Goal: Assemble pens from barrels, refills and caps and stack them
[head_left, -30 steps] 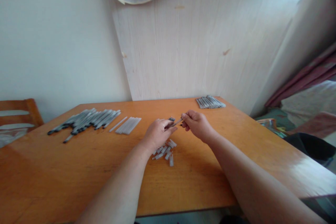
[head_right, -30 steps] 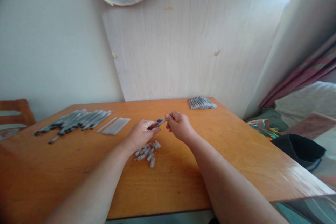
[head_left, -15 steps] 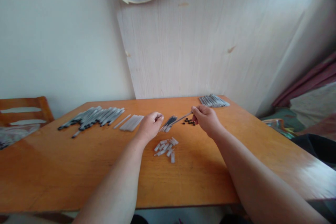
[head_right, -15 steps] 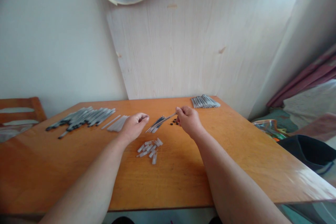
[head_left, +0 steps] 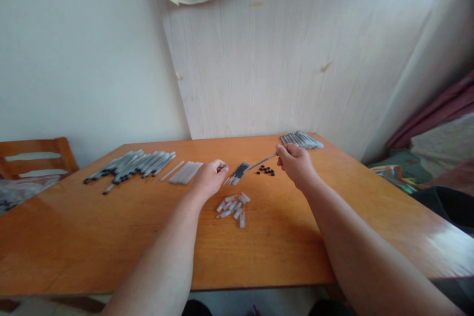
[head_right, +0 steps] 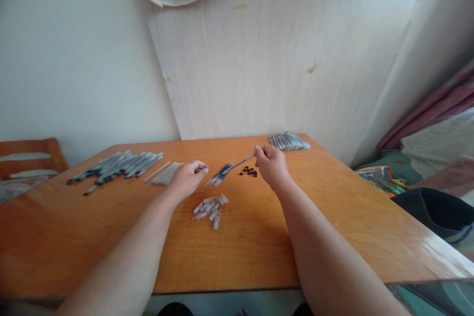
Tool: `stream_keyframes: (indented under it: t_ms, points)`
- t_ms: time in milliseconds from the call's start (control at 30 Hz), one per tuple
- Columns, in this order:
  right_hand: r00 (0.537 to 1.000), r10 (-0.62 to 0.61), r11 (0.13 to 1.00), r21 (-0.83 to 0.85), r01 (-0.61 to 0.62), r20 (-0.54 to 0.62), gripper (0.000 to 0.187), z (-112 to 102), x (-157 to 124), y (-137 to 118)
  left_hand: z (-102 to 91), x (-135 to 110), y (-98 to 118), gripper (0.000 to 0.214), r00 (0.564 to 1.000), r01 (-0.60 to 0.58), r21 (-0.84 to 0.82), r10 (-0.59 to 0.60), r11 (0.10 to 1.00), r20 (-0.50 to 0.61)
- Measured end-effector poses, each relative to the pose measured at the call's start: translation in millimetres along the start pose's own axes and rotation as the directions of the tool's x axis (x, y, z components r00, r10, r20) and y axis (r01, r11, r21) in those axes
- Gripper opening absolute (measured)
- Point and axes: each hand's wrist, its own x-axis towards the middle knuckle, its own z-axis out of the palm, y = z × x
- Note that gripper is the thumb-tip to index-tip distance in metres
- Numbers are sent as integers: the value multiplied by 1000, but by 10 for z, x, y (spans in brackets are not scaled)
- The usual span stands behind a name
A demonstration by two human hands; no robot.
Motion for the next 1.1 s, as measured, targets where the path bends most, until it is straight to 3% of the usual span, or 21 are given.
stream_keyframes:
  t_ms: [433,667,867,1000,1100]
  points:
    - [996,31,999,18,-30,-88,38,-68,14,-61,-46,-71,64,20,986,5,-1,-4,1000,166]
    - [996,25,1000,18,-24,-84,38,-68,28,-20,-118,-140,117,23,878,35,-64,0,997,478]
    - [995,40,999,26,-37,-96,38,-70,8,-75,-153,-182,158,26,777,85,-71,-21,994,629]
    - [994,50,998,32,-47,-96,37,-69,-3,-114,-144,-189,143,26,760,112,-68,-41,991,649]
    - [995,38,999,28,-35,-97,37,-67,0,-110,-136,-183,137,23,776,90,-79,-20,993,630]
